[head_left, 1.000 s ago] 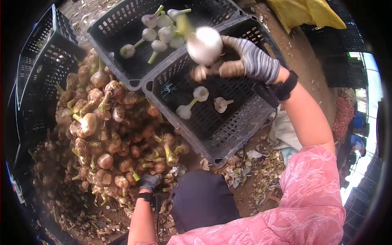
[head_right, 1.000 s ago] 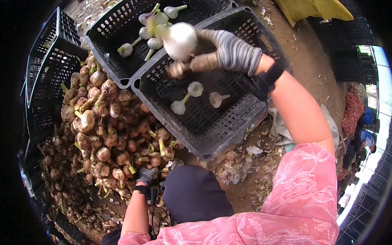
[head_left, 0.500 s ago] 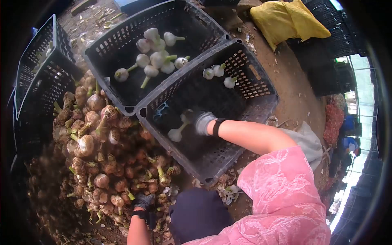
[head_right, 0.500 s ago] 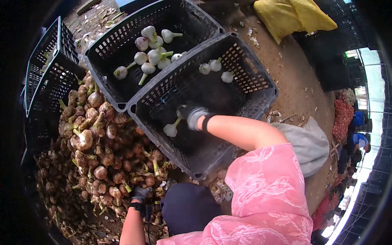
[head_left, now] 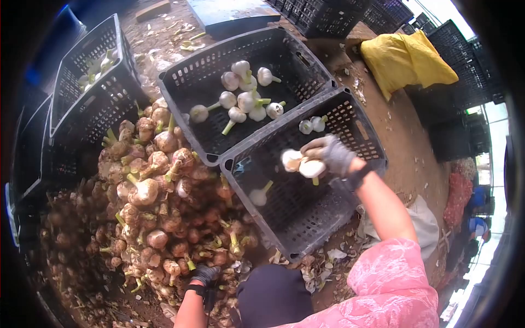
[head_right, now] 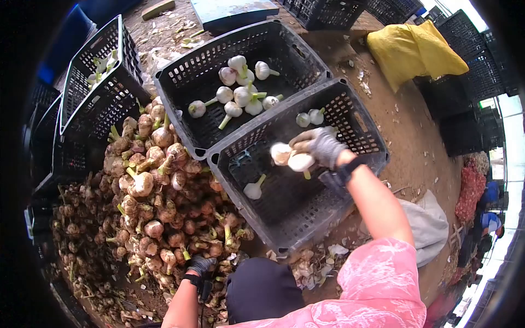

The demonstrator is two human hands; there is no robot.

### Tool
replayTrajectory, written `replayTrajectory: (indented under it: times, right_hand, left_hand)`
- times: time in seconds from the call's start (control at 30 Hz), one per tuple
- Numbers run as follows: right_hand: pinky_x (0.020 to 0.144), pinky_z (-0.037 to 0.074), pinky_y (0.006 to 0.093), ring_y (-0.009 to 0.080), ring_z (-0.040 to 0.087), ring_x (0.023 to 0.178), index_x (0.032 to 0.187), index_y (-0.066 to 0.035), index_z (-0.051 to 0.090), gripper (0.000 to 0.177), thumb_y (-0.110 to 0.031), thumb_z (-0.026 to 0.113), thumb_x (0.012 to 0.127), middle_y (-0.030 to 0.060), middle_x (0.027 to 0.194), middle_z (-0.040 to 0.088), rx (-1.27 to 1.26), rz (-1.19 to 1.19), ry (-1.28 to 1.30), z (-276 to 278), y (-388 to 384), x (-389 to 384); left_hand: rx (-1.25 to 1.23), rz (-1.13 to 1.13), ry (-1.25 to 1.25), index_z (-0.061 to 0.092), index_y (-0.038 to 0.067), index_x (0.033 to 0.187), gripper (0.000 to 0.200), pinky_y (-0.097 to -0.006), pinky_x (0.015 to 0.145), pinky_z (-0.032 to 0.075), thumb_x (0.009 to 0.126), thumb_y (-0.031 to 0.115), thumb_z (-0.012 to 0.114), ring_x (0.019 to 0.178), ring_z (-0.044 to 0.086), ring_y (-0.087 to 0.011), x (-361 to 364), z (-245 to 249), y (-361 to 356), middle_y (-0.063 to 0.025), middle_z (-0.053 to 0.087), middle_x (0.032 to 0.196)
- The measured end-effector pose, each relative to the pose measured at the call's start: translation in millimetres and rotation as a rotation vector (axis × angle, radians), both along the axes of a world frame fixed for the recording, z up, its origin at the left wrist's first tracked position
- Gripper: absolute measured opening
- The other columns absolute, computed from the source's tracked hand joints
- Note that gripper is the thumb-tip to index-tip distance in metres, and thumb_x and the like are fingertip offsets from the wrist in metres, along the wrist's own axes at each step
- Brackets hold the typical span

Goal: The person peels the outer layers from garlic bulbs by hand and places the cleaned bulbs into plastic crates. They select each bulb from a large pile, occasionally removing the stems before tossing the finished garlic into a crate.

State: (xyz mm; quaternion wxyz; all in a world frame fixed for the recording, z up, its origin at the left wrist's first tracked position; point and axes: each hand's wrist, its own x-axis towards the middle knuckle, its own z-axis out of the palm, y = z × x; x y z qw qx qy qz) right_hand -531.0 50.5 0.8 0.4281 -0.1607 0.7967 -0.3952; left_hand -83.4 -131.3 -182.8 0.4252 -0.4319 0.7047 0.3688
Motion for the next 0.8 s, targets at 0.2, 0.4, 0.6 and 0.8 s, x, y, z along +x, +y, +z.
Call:
replayTrajectory:
  times: [0.2,0.4,0.6,0.8]
  right_hand:
    - [0.069,0.054,0.0309,0.0226,0.061,0.091,0.117,-0.009,0.049,0.042,-0.031,0.060,0.083,0.0120,0.107,0.059,-0.843,-0.206,-0.380,80,-24,-34]
    - [0.074,0.051,0.0348,0.0256,0.061,0.089,0.114,-0.006,0.055,0.039,-0.020,0.060,0.078,0.0146,0.100,0.062,0.405,-0.123,0.593,-62,18,-129]
    - [0.082,0.047,0.0387,0.0306,0.059,0.097,0.098,-0.009,0.064,0.025,-0.016,0.059,0.075,0.0165,0.097,0.063,0.830,0.007,0.740,-113,-1,-128]
    - [0.072,0.050,0.0326,0.0250,0.064,0.077,0.086,-0.008,0.068,0.021,-0.012,0.061,0.066,0.0150,0.080,0.065,0.430,0.095,0.821,8,23,-75]
  left_hand:
    - [0.020,0.018,0.093,0.059,0.008,0.108,0.060,-0.0357,0.083,0.046,0.060,0.044,0.068,0.098,0.057,-0.0297,4,2,-2,-0.0140,0.061,0.106]
    - [-0.022,-0.005,-0.002,0.061,0.005,0.103,0.061,-0.0361,0.084,0.045,0.060,0.048,0.067,0.101,0.057,-0.0312,-12,29,-3,-0.0171,0.061,0.105]
    - [-0.053,-0.076,-0.062,0.061,0.005,0.104,0.064,-0.0358,0.083,0.045,0.060,0.051,0.067,0.101,0.056,-0.0313,-12,27,-4,-0.0172,0.060,0.107]
    - [-0.040,-0.021,0.095,0.062,0.006,0.103,0.054,-0.0348,0.081,0.046,0.063,0.043,0.067,0.097,0.058,-0.0306,-2,16,0,-0.0145,0.062,0.104]
